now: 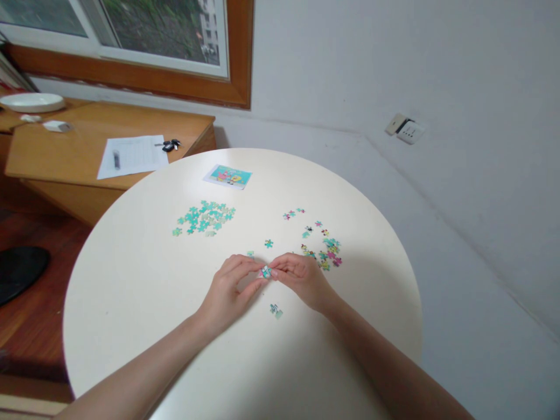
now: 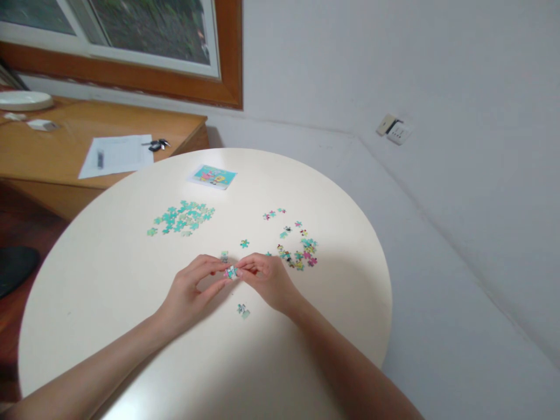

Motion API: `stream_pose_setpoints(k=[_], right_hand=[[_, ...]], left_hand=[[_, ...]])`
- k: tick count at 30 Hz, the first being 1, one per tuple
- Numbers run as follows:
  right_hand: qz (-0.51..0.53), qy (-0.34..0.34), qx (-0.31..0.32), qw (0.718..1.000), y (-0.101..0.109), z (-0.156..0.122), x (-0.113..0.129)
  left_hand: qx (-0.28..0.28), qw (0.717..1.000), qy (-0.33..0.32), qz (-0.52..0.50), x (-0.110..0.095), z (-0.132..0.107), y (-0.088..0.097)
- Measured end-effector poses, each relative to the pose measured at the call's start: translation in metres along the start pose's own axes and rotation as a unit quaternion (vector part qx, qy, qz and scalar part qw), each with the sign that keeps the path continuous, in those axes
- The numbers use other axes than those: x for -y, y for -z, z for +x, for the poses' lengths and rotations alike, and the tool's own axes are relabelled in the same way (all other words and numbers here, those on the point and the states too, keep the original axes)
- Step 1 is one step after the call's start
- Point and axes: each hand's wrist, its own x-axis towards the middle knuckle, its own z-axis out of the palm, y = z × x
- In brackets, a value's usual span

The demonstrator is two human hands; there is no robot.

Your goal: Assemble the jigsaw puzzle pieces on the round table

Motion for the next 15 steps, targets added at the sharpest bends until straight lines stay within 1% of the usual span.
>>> stream_pose_setpoints(k=[15], right_hand=[[-0.091,0.041,-0.011,0.995,0.0005,-0.0011,0.0046]], left_hand=[[0.001,1.0,0.003,-0.002,0.0012,0.0005,-0.0001]])
